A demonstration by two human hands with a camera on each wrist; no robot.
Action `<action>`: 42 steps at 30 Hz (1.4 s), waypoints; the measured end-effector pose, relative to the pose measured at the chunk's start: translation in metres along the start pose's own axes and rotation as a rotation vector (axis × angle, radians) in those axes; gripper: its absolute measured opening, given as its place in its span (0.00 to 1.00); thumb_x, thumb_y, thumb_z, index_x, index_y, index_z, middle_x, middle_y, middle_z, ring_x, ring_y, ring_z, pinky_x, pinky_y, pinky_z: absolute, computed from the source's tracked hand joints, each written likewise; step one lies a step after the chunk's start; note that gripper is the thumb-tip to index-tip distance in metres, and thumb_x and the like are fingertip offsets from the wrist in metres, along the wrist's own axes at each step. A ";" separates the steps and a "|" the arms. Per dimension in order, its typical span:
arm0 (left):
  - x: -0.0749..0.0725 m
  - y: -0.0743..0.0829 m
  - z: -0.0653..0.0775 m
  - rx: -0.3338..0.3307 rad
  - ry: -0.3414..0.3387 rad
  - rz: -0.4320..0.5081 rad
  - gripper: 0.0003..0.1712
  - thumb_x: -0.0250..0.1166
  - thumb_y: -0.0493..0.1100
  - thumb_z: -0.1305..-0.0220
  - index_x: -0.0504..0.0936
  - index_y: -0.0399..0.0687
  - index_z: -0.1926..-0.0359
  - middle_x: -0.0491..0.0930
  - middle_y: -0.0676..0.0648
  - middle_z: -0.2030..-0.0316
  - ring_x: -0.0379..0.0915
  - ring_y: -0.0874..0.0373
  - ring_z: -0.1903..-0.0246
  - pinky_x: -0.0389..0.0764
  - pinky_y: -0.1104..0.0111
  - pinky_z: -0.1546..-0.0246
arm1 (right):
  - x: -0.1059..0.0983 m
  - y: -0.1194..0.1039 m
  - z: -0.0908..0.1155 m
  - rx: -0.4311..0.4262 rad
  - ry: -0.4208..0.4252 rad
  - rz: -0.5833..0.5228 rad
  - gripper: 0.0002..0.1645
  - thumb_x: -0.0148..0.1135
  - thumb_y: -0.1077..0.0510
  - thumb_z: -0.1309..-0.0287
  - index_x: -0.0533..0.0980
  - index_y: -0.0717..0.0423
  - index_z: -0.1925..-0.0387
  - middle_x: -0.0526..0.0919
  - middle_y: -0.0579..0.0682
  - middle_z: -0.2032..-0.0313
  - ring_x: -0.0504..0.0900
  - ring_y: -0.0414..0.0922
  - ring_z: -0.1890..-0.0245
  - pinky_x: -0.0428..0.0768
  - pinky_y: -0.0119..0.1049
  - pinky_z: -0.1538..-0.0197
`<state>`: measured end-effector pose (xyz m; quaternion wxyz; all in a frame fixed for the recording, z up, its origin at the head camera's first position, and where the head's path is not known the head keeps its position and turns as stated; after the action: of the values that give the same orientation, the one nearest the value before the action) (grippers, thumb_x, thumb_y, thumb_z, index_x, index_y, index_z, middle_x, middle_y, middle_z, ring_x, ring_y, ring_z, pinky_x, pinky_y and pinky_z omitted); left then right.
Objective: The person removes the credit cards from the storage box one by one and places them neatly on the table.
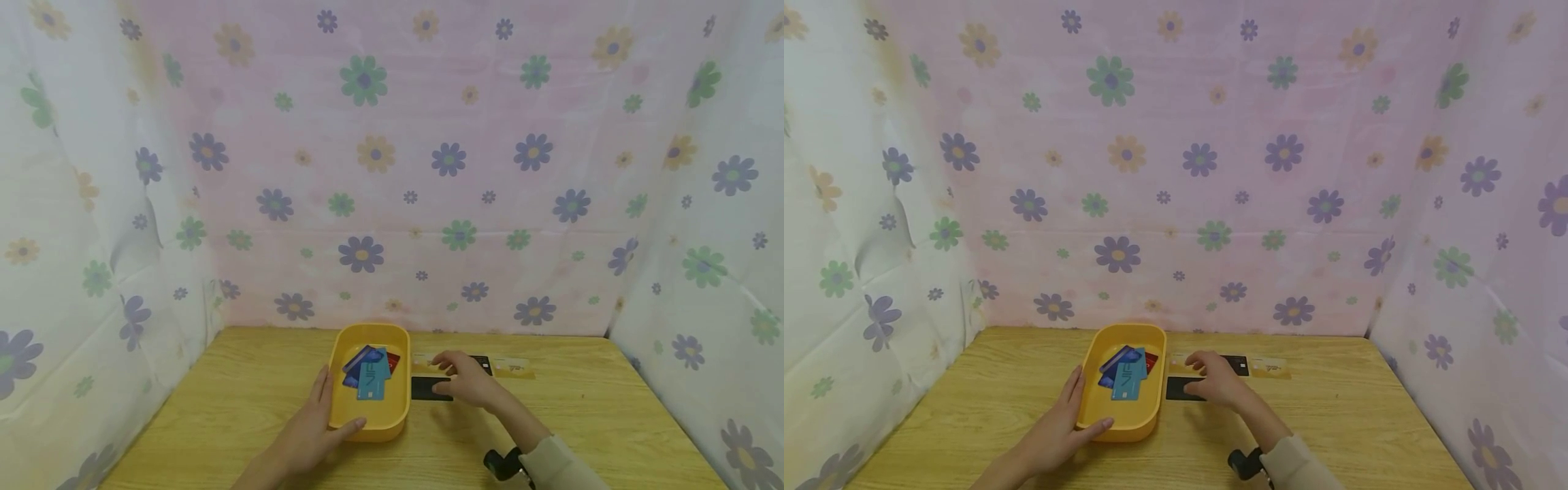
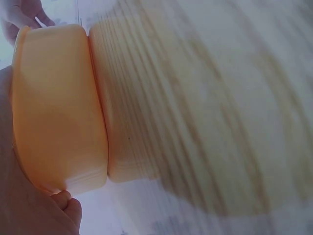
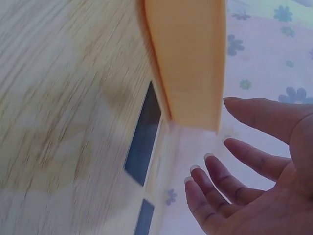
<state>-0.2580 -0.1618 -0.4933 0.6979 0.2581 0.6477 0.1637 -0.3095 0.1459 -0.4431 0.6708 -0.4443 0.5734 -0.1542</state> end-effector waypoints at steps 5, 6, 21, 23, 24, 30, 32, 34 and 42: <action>0.000 0.001 0.000 -0.002 -0.004 0.009 0.72 0.58 0.82 0.42 0.38 0.39 0.18 0.34 0.38 0.18 0.55 0.34 0.26 0.65 0.40 0.32 | 0.005 -0.010 0.000 -0.055 -0.031 -0.014 0.26 0.71 0.59 0.38 0.77 0.60 0.40 0.78 0.62 0.42 0.76 0.65 0.44 0.79 0.59 0.46; 0.000 0.001 0.000 -0.004 -0.006 0.009 0.72 0.58 0.82 0.42 0.38 0.39 0.18 0.33 0.38 0.18 0.56 0.34 0.26 0.65 0.40 0.32 | 0.006 -0.012 -0.001 -0.063 -0.035 -0.017 0.26 0.71 0.59 0.38 0.77 0.60 0.40 0.78 0.62 0.43 0.76 0.65 0.44 0.79 0.59 0.46; -0.001 0.001 0.001 0.024 0.003 0.015 0.72 0.57 0.82 0.41 0.37 0.38 0.19 0.33 0.37 0.18 0.59 0.34 0.28 0.68 0.40 0.34 | 0.030 -0.034 -0.013 -0.135 -0.060 -0.069 0.26 0.72 0.58 0.38 0.77 0.62 0.41 0.78 0.64 0.44 0.78 0.64 0.46 0.82 0.53 0.48; -0.001 0.000 0.000 0.033 0.008 0.013 0.72 0.57 0.81 0.41 0.37 0.38 0.19 0.32 0.37 0.19 0.60 0.34 0.28 0.69 0.41 0.34 | 0.034 -0.037 -0.015 -0.157 -0.053 -0.043 0.25 0.72 0.59 0.38 0.77 0.62 0.42 0.79 0.63 0.46 0.79 0.63 0.48 0.83 0.50 0.49; -0.001 0.000 0.001 0.036 0.010 0.014 0.72 0.57 0.81 0.40 0.37 0.37 0.19 0.32 0.37 0.19 0.60 0.34 0.29 0.69 0.41 0.34 | 0.035 -0.039 -0.016 -0.166 -0.048 -0.027 0.24 0.72 0.59 0.38 0.77 0.62 0.42 0.79 0.63 0.46 0.79 0.62 0.49 0.83 0.47 0.51; 0.000 -0.001 0.001 0.042 0.011 0.016 0.72 0.57 0.81 0.40 0.36 0.37 0.19 0.32 0.37 0.19 0.59 0.33 0.28 0.68 0.41 0.34 | 0.041 -0.046 -0.021 -0.173 -0.012 0.045 0.22 0.72 0.60 0.39 0.79 0.62 0.44 0.81 0.61 0.48 0.80 0.59 0.52 0.83 0.39 0.59; 0.000 -0.001 0.001 0.043 0.012 0.013 0.72 0.57 0.82 0.41 0.36 0.37 0.19 0.32 0.37 0.19 0.58 0.33 0.28 0.68 0.41 0.34 | 0.042 -0.048 -0.023 -0.167 -0.010 0.051 0.21 0.71 0.61 0.39 0.79 0.61 0.45 0.81 0.59 0.48 0.80 0.58 0.51 0.84 0.42 0.57; 0.000 -0.001 0.001 0.047 0.014 0.011 0.72 0.57 0.82 0.40 0.37 0.37 0.19 0.32 0.37 0.19 0.58 0.33 0.28 0.68 0.41 0.34 | 0.043 -0.050 -0.025 -0.168 -0.015 0.056 0.20 0.71 0.61 0.39 0.80 0.61 0.46 0.82 0.57 0.49 0.80 0.58 0.50 0.84 0.46 0.53; 0.000 -0.002 0.000 0.060 0.019 0.010 0.71 0.57 0.81 0.40 0.37 0.36 0.19 0.32 0.36 0.19 0.58 0.33 0.28 0.69 0.41 0.34 | 0.056 -0.059 -0.038 -0.167 -0.020 0.041 0.26 0.72 0.63 0.41 0.77 0.65 0.42 0.81 0.59 0.50 0.79 0.62 0.47 0.81 0.56 0.45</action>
<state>-0.2578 -0.1629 -0.4945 0.6830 0.2805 0.6575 0.1502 -0.3097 0.0568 -0.4316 0.6402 -0.4885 0.5864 -0.0877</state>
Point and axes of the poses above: each hand's wrist, its own z-axis away from the middle knuckle, its own x-axis out of the palm, y = z × x, the point moved 3 cm from there along -z, towards the middle knuckle
